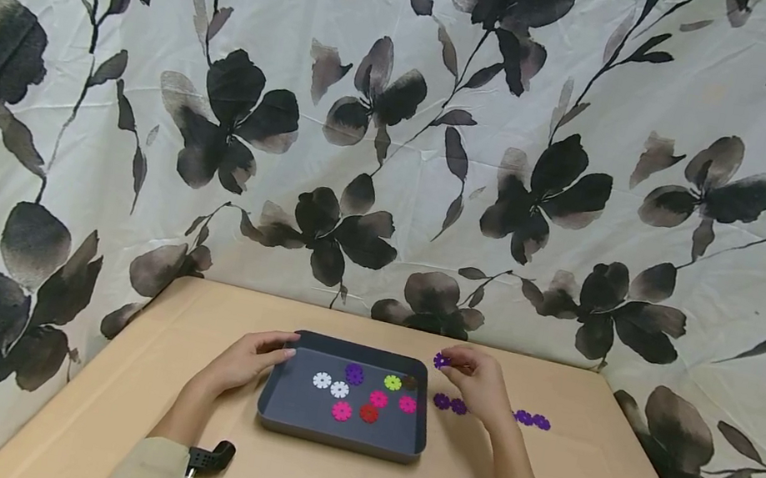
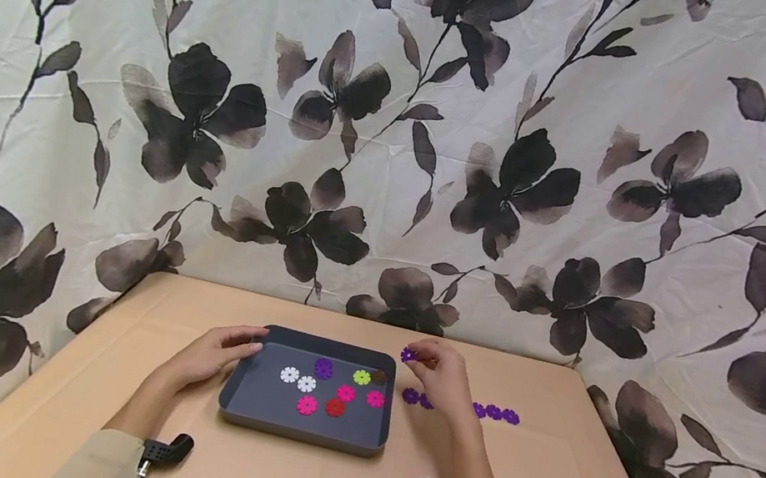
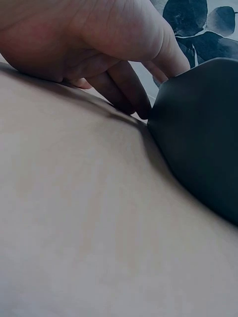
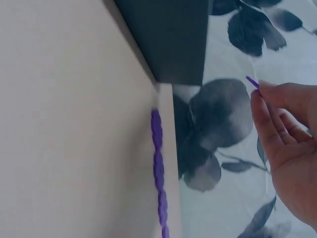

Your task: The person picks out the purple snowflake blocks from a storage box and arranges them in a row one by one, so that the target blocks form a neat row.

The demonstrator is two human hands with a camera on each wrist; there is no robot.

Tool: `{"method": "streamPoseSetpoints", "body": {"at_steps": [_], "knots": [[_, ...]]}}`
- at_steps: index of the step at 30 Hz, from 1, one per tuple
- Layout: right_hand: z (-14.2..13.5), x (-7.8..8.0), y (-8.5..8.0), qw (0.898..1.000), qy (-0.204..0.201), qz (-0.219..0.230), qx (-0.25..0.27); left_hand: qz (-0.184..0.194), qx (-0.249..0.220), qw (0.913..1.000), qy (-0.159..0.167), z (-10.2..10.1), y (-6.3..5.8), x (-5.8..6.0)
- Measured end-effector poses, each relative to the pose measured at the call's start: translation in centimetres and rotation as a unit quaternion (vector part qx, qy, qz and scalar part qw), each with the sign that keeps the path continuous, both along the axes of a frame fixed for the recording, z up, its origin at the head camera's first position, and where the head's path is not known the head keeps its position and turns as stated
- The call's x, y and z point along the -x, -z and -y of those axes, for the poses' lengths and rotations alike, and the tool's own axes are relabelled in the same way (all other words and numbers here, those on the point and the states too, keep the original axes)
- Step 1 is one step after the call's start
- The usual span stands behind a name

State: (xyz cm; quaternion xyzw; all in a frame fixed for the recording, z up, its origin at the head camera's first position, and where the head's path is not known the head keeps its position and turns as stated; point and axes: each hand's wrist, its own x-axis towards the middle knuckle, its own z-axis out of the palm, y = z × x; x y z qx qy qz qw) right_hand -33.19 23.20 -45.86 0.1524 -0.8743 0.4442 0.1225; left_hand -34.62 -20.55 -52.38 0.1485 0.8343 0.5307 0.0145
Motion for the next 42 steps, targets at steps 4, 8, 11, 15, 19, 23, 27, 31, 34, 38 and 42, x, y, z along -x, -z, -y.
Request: {"method": "streamPoseSetpoints", "body": {"at_steps": [4, 8, 11, 15, 19, 23, 27, 31, 34, 38, 42], "knots": [[-1.5, 0.0, 0.0, 1.0, 0.027, 0.003, 0.016, 0.001, -0.003, 1.0, -0.001, 0.0, 0.0, 0.0], [-2.9, -0.1, 0.0, 0.998, 0.05, -0.006, 0.028, 0.003, -0.004, 1.0, 0.0, 0.0, 0.0, 0.0], [-4.1, -0.1, 0.1, 0.997, 0.069, -0.014, 0.037, 0.001, -0.002, 1.0, 0.001, 0.0, 0.0, 0.0], [-6.2, 0.0, 0.7, 0.993, 0.099, -0.02, 0.054, -0.001, 0.0, 1.0, 0.003, 0.0, -0.1, 0.1], [-8.1, 0.0, 1.4, 0.988, 0.131, -0.013, 0.077, 0.0, 0.001, 1.0, 0.002, 0.0, -0.1, 0.0], [-9.4, -0.3, 1.9, 0.982, 0.162, -0.006, 0.093, -0.001, -0.001, 1.0, 0.002, 0.1, 0.0, 0.1], [-10.2, -0.6, 2.2, 0.977, 0.189, 0.01, 0.093, -0.003, -0.004, 1.0, 0.004, 0.0, 0.1, 0.2], [-11.0, -0.9, 2.5, 0.97, 0.219, 0.037, 0.098, -0.004, -0.008, 0.9999, 0.006, 0.0, 0.3, 0.2], [-12.0, -1.2, 2.8, 0.964, 0.245, 0.051, 0.094, -0.005, -0.009, 0.9999, 0.007, 0.0, 0.3, 0.2], [-13.4, -1.9, 3.1, 0.956, 0.271, 0.063, 0.089, -0.006, -0.006, 1.0, 0.005, 0.0, 0.3, 0.2], [-14.6, -2.5, 3.6, 0.951, 0.285, 0.076, 0.089, -0.008, -0.003, 1.0, 0.003, 0.0, 0.3, 0.2]]}}
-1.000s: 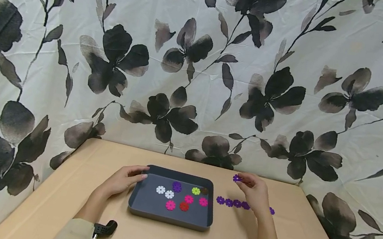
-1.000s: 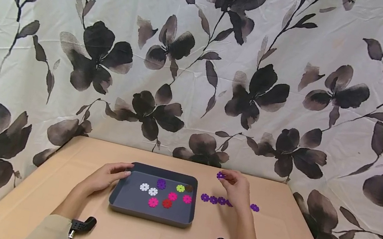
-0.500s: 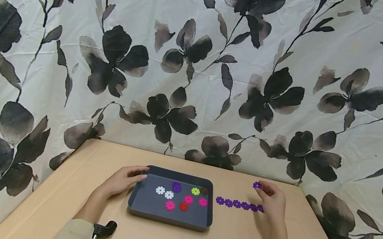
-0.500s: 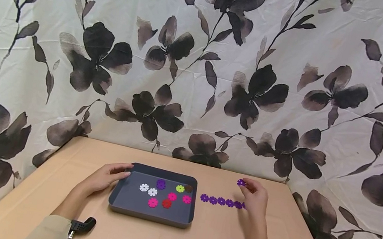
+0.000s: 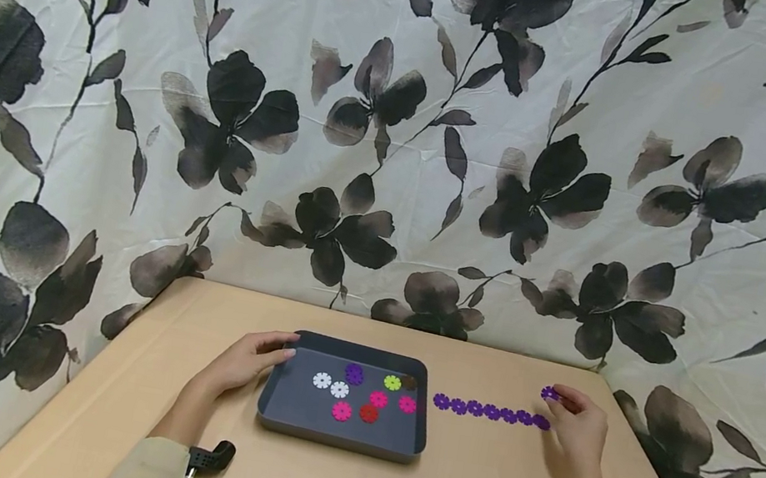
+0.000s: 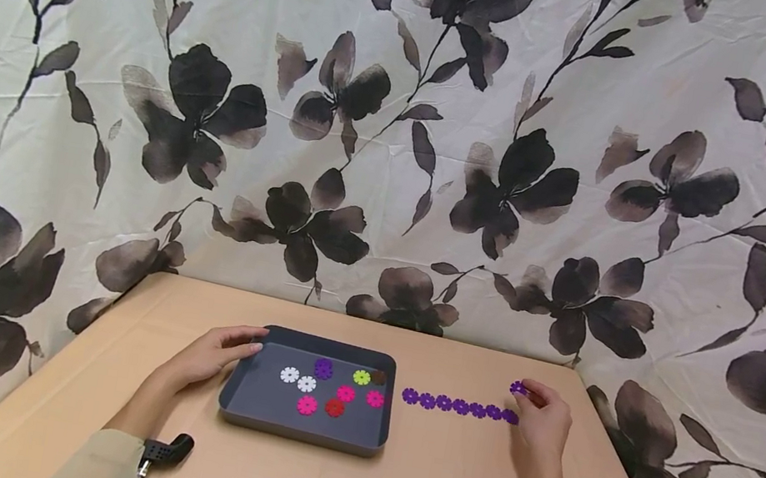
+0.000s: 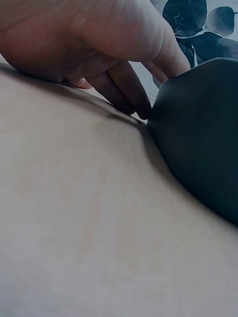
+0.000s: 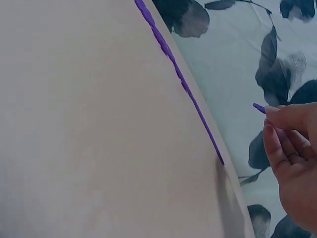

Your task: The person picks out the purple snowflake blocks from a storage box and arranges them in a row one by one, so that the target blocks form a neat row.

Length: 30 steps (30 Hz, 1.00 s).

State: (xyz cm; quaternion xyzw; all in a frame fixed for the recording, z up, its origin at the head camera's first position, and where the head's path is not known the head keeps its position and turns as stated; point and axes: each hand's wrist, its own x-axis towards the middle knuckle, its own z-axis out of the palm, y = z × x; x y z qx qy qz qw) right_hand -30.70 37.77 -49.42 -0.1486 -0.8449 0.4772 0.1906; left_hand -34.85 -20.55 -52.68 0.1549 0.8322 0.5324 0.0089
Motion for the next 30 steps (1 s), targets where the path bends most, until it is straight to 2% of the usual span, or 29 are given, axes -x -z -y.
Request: {"method": "streamPoseSetpoints", "body": {"at_steps": [3, 7, 11, 18, 24, 30], "knots": [[-0.6, -0.4, 0.3, 1.0, 0.002, 0.011, 0.013, -0.001, 0.001, 1.0, 0.0, 0.0, 0.0, 0.0], [-1.3, -0.7, 0.8, 0.998, 0.001, 0.048, 0.031, -0.001, 0.003, 1.0, -0.001, 0.0, 0.0, 0.0], [-2.0, -0.8, 1.2, 0.998, -0.001, 0.068, 0.001, -0.002, 0.003, 1.0, 0.0, 0.0, 0.0, 0.1], [-2.7, -0.8, 1.6, 0.997, -0.003, 0.051, -0.053, -0.003, 0.001, 1.0, 0.001, 0.0, -0.1, 0.0], [-2.8, -0.6, 1.8, 0.994, -0.001, 0.062, -0.086, 0.004, -0.004, 1.0, 0.002, -0.1, -0.1, -0.1], [-2.9, -0.5, 2.0, 0.993, -0.006, 0.069, -0.097, 0.005, -0.006, 1.0, 0.001, 0.0, -0.2, -0.1]]}}
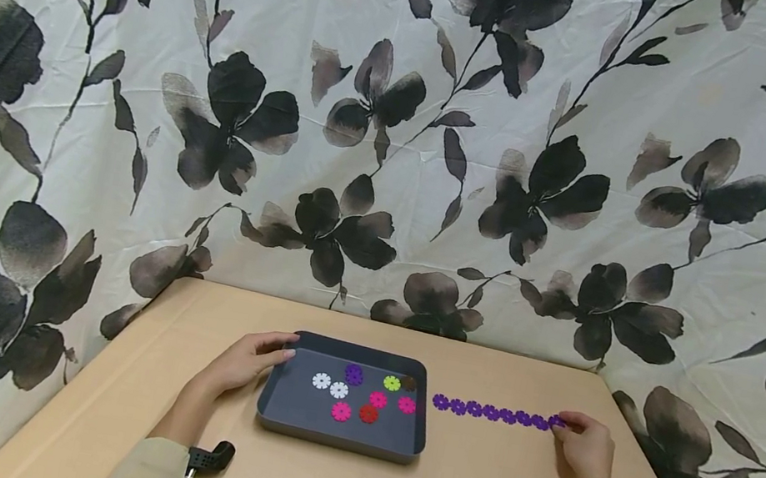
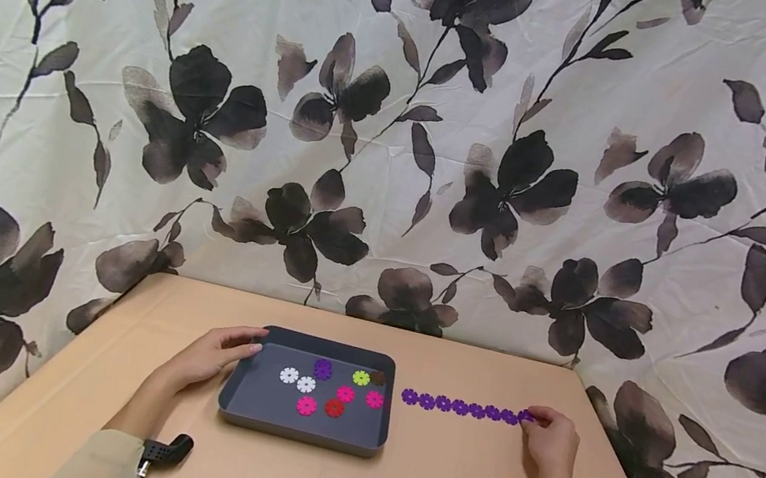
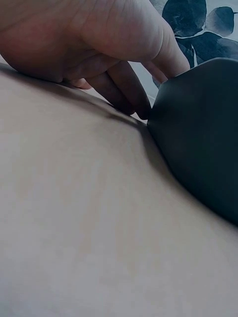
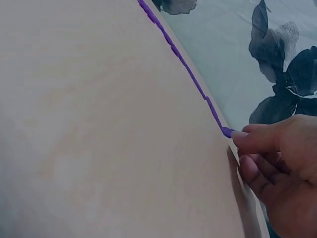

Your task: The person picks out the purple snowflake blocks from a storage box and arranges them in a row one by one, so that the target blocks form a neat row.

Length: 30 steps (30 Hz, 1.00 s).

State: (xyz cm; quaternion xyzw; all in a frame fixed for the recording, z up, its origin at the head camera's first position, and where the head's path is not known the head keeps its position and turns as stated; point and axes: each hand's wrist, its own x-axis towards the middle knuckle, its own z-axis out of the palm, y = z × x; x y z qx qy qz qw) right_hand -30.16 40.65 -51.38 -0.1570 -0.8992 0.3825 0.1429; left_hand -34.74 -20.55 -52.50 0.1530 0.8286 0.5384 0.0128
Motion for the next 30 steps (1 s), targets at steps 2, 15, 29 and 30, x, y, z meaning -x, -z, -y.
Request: {"method": "streamPoseSetpoints", "body": {"at_steps": [2, 15, 29, 30], "knots": [[0.0, 0.0, -0.1, 1.0, -0.001, 0.005, 0.001, -0.002, 0.0, 1.0, 0.0, 0.0, 0.0, 0.0], [2.2, 0.5, -2.4, 0.996, 0.002, -0.085, -0.042, 0.0, 0.0, 1.0, 0.001, 0.2, -0.1, 0.0], [9.0, 2.6, -4.6, 0.974, -0.105, -0.195, -0.05, -0.002, -0.002, 1.0, 0.004, 0.0, 0.1, 0.1], [9.4, 2.7, -4.5, 0.973, -0.114, -0.195, -0.045, -0.002, -0.003, 1.0, 0.005, 0.0, 0.1, 0.1]]}}
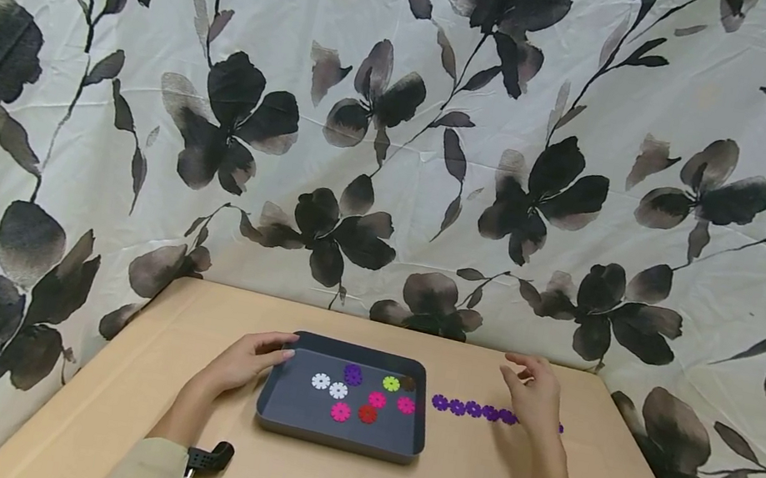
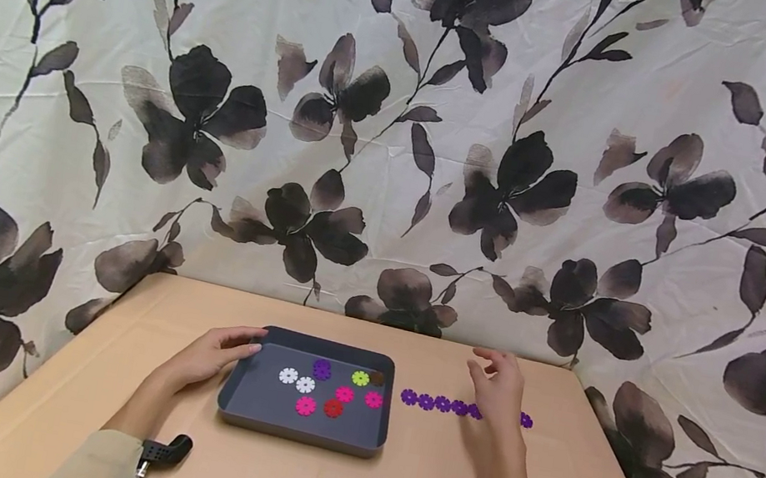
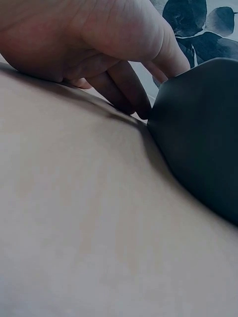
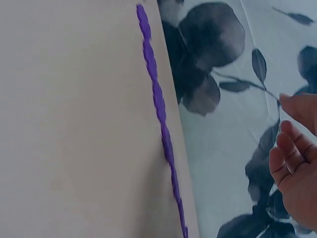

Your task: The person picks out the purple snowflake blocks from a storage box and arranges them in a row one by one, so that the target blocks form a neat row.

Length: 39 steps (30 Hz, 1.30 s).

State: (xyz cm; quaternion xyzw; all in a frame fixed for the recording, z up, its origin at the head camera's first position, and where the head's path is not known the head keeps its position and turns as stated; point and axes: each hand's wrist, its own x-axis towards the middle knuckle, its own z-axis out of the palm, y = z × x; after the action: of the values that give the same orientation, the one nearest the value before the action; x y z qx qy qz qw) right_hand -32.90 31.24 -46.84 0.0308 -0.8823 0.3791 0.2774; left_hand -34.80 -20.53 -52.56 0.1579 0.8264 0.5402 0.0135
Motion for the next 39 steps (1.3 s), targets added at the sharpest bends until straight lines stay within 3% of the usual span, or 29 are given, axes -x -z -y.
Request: {"method": "streamPoseSetpoints", "body": {"at_steps": [7, 12, 20, 27, 39], "knots": [[3.4, 0.4, 0.1, 0.996, -0.075, -0.003, 0.045, 0.002, -0.003, 1.0, -0.001, 0.0, -0.1, -0.1], [5.5, 0.4, 0.2, 0.992, -0.121, 0.009, 0.047, 0.003, -0.004, 1.0, -0.002, -0.1, 0.0, -0.1], [8.2, 0.8, 0.9, 0.985, -0.159, 0.048, 0.048, 0.003, -0.003, 1.0, 0.001, -0.1, 0.0, 0.0], [11.1, 0.8, 1.1, 0.973, -0.209, 0.08, 0.059, 0.003, -0.002, 1.0, 0.001, -0.1, 0.1, 0.1], [15.0, 0.8, 1.4, 0.958, -0.273, 0.078, -0.028, 0.006, 0.005, 1.0, -0.004, -0.1, -0.1, 0.0]]}}
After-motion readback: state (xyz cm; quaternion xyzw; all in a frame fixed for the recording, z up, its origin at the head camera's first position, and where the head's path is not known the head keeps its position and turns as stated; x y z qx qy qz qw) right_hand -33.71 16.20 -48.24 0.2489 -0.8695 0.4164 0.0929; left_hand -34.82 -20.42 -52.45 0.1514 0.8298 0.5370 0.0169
